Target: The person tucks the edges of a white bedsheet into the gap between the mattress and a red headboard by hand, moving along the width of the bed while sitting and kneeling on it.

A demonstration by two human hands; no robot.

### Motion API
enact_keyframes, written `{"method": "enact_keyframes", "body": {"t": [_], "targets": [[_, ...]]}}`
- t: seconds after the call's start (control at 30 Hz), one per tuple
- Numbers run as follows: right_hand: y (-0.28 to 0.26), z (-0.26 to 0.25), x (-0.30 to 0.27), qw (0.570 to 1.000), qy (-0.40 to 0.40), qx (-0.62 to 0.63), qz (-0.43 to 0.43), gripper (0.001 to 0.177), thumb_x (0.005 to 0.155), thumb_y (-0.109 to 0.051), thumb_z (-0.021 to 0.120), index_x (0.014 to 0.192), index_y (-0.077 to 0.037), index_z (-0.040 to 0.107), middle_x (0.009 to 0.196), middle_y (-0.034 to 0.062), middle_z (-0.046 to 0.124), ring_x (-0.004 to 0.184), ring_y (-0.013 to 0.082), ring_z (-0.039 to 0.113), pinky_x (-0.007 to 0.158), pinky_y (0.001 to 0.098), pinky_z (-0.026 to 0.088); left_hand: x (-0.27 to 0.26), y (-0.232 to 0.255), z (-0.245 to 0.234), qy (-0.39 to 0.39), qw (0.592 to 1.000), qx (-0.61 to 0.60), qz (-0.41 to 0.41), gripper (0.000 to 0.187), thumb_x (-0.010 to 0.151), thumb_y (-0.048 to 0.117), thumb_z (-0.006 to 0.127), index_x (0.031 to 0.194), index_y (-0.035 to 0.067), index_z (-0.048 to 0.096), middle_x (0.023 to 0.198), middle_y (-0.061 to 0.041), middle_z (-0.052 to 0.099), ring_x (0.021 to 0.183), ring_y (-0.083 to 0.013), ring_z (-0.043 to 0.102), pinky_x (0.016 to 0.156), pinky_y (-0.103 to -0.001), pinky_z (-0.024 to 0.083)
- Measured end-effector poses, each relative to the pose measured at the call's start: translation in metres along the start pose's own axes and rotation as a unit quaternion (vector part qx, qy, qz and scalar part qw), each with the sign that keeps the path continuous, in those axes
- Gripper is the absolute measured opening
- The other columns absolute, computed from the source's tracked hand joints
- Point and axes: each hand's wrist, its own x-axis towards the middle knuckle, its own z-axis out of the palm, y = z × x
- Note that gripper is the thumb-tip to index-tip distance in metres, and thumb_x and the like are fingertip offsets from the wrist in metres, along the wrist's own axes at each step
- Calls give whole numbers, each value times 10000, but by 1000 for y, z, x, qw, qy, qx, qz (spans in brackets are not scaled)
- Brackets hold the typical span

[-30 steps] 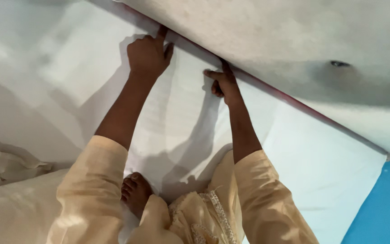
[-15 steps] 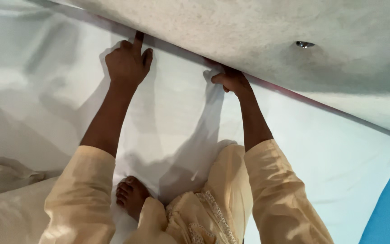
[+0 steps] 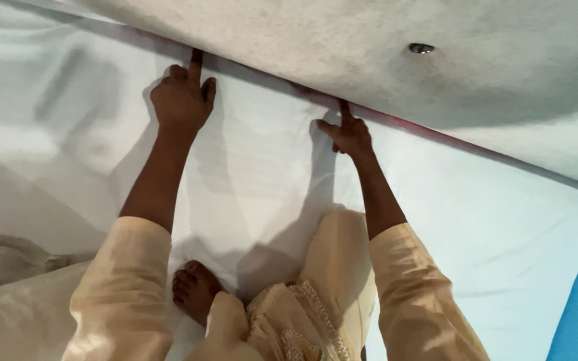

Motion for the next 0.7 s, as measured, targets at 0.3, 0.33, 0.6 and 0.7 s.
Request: {"method": "enact_keyframes", "body": {"t": [0.3, 0.33, 0.6, 0.7], "targets": [[94, 6, 94, 998, -31, 27, -45, 774, 684, -193, 592, 1417, 43, 511, 677, 155, 606, 630, 280, 624, 657, 432, 559, 1, -3, 5, -22, 1000, -6, 3, 556, 1028, 416, 733, 1474, 107, 610, 798, -76, 623, 594, -215, 587, 489, -365, 455], [98, 7, 103, 998, -34, 4, -45, 712, 675, -176, 581, 1334, 92, 551, 700, 145, 632, 649, 277, 661, 670, 433, 586, 3, -2, 5, -32, 999, -7, -6, 543, 1041, 421, 723, 1472, 109, 616, 774, -75, 617, 572, -219, 579, 483, -370, 454], [63, 3, 48, 999, -17, -52, 1, 975, 750, -231, 560, 1653, -238, 193, 681, 181, 724, 629, 291, 706, 744, 353, 573, 4, 0, 2, -72, 997, 35, -24, 591, 1046, 472, 660, 1539, 160, 567, 821, -104, 641, 592, -252, 619, 463, -401, 474], [66, -10, 13, 1000, -3, -3, 14, 955, 786, -253, 577, 1651, -276, 172, 659, 177, 709, 595, 291, 685, 665, 374, 580, -1, 0, 1, -39, 998, 40, -7, 627, 1030, 452, 680, 1569, 161, 541, 844, -102, 640, 612, -244, 620, 470, -391, 475]]}}
